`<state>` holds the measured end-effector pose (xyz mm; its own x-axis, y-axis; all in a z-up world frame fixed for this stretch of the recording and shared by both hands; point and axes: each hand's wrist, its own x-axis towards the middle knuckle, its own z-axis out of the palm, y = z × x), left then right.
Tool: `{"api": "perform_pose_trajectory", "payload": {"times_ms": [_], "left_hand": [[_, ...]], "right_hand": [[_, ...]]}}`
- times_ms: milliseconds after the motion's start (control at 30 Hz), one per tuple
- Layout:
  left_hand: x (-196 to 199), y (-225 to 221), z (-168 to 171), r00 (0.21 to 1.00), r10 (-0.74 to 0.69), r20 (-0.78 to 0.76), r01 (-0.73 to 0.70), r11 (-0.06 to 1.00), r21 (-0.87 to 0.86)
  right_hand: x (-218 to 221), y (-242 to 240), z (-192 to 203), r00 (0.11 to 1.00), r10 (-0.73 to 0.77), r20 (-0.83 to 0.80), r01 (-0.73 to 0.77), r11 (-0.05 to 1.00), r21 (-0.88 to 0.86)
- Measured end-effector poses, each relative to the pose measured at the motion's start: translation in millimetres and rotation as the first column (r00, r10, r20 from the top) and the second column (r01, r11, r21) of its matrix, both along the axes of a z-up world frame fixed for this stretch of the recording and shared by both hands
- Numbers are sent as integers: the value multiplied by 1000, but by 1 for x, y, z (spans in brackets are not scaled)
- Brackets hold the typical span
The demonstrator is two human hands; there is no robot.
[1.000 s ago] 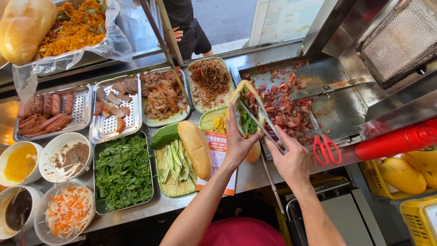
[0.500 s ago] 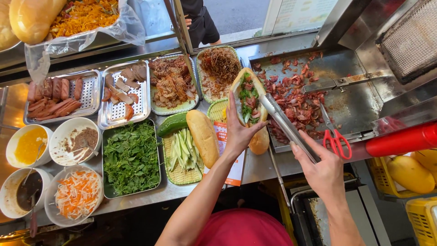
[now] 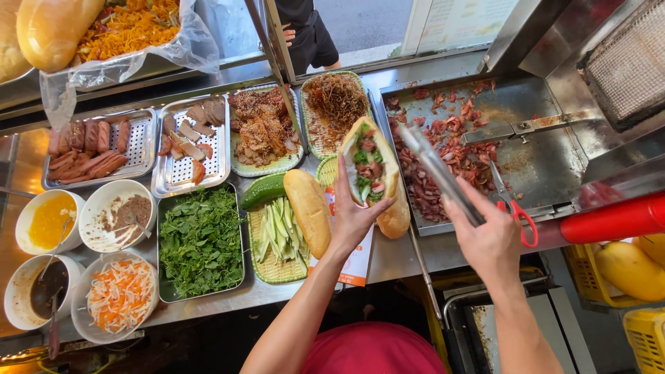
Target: Making a Banh Mi sandwich by cutting the bread, spreading pate, adding sauces, vegetables, and meat.
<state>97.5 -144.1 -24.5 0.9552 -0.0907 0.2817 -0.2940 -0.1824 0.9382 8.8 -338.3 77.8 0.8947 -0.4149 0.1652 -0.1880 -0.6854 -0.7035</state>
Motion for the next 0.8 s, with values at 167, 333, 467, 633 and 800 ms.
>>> {"api": "perform_pose_trajectory", "payload": {"times_ms": [167, 333, 467, 633, 800], "left_hand": [[1, 10, -9, 997, 80, -13, -79, 994, 70], [3, -1, -8, 994, 110, -17, -108, 990, 94], [6, -10, -1, 992, 89, -92, -90, 996, -6], [14, -20, -3, 993, 64, -99, -69, 997, -45], [33, -33, -17, 993, 66, -94, -62, 997, 46]], "right_hand": [[97, -66, -102, 992, -10, -127, -12, 985, -172], [190, -71, -142, 989, 45, -142, -62, 991, -118], [223, -73, -161, 980, 112, -166, -146, 967, -210], [216, -85, -164, 972, 133, -191, -190, 928, -321], [178, -99, -113, 960, 99, -263, -126, 988, -90]]}}
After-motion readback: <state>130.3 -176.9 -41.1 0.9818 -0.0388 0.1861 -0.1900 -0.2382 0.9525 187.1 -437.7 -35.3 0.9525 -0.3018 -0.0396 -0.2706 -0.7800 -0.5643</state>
